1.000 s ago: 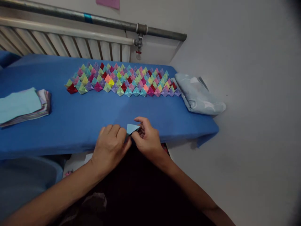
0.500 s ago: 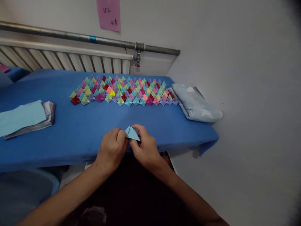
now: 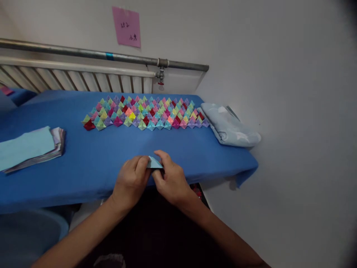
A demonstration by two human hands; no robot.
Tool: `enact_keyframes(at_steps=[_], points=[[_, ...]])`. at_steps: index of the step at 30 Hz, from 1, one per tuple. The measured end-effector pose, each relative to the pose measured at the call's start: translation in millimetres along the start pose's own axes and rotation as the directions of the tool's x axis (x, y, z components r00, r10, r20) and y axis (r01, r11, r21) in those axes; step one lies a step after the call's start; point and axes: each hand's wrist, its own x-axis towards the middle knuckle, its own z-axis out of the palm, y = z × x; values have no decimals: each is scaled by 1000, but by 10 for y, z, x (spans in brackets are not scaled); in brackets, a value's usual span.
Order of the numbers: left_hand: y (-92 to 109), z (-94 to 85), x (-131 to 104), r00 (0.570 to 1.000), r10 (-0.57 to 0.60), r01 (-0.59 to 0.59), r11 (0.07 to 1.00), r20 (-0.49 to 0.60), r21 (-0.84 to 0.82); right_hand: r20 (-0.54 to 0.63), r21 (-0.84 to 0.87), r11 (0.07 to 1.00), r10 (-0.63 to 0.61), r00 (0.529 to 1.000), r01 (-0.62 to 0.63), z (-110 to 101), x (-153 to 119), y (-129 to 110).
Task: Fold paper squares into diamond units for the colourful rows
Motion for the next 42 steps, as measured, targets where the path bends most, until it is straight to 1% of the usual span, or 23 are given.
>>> enact_keyframes(at_steps=[3, 6, 10, 12, 14, 18, 20, 22, 25, 27, 28, 30, 31, 33, 35, 37, 39, 41, 42], points=[[27, 18, -9, 995, -99, 101, 993, 20, -68, -38, -30, 999, -13, 999, 12, 15, 34, 50], [41, 0, -19, 983, -179, 183, 975, 46, -129, -39, -48, 998, -38, 999, 36, 28, 54, 105], [45, -26, -24, 964, -256, 264, 949, 70, -172, -50, -19, 1000, -10, 999, 9, 37, 45, 146], [49, -31, -19, 960, -274, 280, 942, 57, -184, -80, -1, 1000, -2, 997, 1, 38, 36, 151], [58, -37, -11, 959, -280, 280, 939, 30, -200, -96, 4, 1000, -21, 995, 21, 35, 30, 149], [83, -68, -6, 961, -276, 273, 931, 24, -243, -108, 25, 990, -139, 984, 142, 16, 23, 143], [92, -84, -13, 961, -276, 274, 922, 33, -273, -136, 49, 979, -192, 972, 200, 12, 17, 144], [97, -94, -24, 959, -279, 279, 912, 43, -301, -168, 79, 969, -219, 961, 235, 19, 10, 149], [104, -100, -35, 955, -288, 294, 890, 69, -349, -203, 158, 957, -210, 956, 244, 52, 2, 167], [113, -112, -30, 943, -321, 330, 854, 92, -401, -221, 223, 946, -185, 958, 234, 78, -1, 183], [119, -124, -22, 931, -347, 361, 825, 114, -436, -229, 254, 941, -167, 959, 224, 88, -2, 189], [133, -164, 3, 893, -403, 447, 736, 201, -509, -240, 303, 932, -128, 962, 200, 99, -6, 192], [139, -191, 19, 865, -430, 499, 679, 260, -539, -241, 320, 928, -115, 964, 190, 98, -8, 189], [146, -253, 50, 796, -476, 601, 544, 375, -586, -234, 350, 920, -99, 967, 178, 90, -13, 172], [136, -310, 68, 724, -515, 676, 396, 459, -621, -211, 389, 907, -86, 974, 164, 78, -20, 149], [103, -344, 67, 665, -525, 719, 260, 530, -644, -181, 438, 889, -57, 982, 133, 66, -30, 131], [54, -350, 48, 619, -503, 747, 140, 603, -650, -151, 476, 874, -27, 988, 97, 50, -43, 123], [9, -333, 25, 581, -481, 766, 50, 656, -642, -120, 473, 876, -39, 992, 92, 25, -57, 120], [-5, -322, 19, 568, -485, 770, 27, 665, -638, -104, 461, 881, -63, 993, 105, 8, -63, 118]])
